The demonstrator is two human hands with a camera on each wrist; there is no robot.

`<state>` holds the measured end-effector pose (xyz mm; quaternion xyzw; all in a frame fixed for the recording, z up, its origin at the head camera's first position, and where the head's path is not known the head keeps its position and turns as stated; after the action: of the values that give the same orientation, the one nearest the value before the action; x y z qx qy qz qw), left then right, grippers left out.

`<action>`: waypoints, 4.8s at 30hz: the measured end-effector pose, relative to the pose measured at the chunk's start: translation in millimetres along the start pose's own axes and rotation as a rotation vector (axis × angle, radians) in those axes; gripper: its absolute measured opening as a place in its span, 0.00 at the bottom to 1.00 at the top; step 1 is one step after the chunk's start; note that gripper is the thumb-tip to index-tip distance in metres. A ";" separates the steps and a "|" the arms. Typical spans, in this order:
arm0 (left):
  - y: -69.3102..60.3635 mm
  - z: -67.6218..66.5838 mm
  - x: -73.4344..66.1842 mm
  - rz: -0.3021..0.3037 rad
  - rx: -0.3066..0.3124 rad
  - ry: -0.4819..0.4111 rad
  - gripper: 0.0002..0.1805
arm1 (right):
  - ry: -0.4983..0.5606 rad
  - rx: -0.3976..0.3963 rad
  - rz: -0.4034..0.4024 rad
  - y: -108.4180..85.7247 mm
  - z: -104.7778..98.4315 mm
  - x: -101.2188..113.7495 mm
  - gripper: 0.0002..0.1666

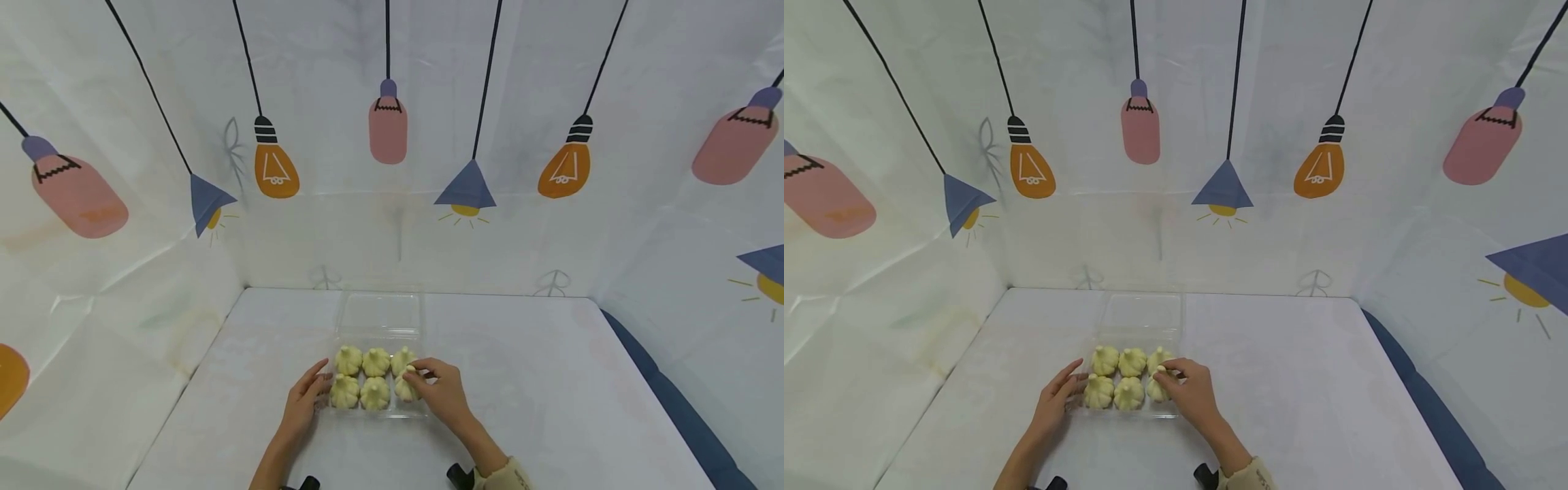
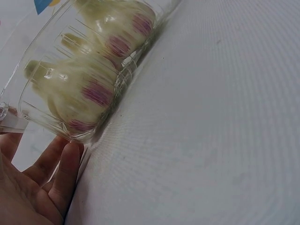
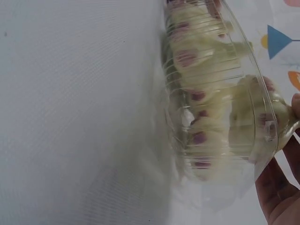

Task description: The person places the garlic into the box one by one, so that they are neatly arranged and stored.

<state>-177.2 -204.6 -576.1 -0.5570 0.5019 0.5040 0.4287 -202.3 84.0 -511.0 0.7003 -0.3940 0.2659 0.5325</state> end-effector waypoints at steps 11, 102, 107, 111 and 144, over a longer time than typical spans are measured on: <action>-4.3 0.9 -11.4 0.034 0.028 -0.003 0.23 | -0.073 0.040 0.065 -3.8 1.6 -4.3 0.10; 130.4 -12.0 -34.3 -0.253 0.183 0.234 0.25 | -0.024 0.054 0.627 80.6 -6.6 -108.8 0.20; 133.4 -12.1 -32.3 -0.260 0.182 0.203 0.24 | 0.020 0.045 0.632 79.4 -5.3 -108.6 0.20; 133.7 -12.3 -31.8 -0.262 0.184 0.205 0.24 | 0.038 0.032 0.634 78.5 -4.7 -108.3 0.19; 161.2 -16.0 -58.7 -0.139 0.161 0.210 0.22 | 0.003 -0.019 0.524 115.6 -11.9 -96.4 0.13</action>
<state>-334.2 -233.6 -511.4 -0.6037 0.5431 0.3703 0.4510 -351.1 107.2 -522.0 0.5691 -0.5636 0.3919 0.4525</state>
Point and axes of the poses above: each hand's wrist, its own y-axis towards the middle knuckle, its own z-axis out of the palm, x = y × z, the point moved 3 cm from there along y, towards the middle knuckle, and after that the axes turned 1 degree about -x, right-handed, at the moved point
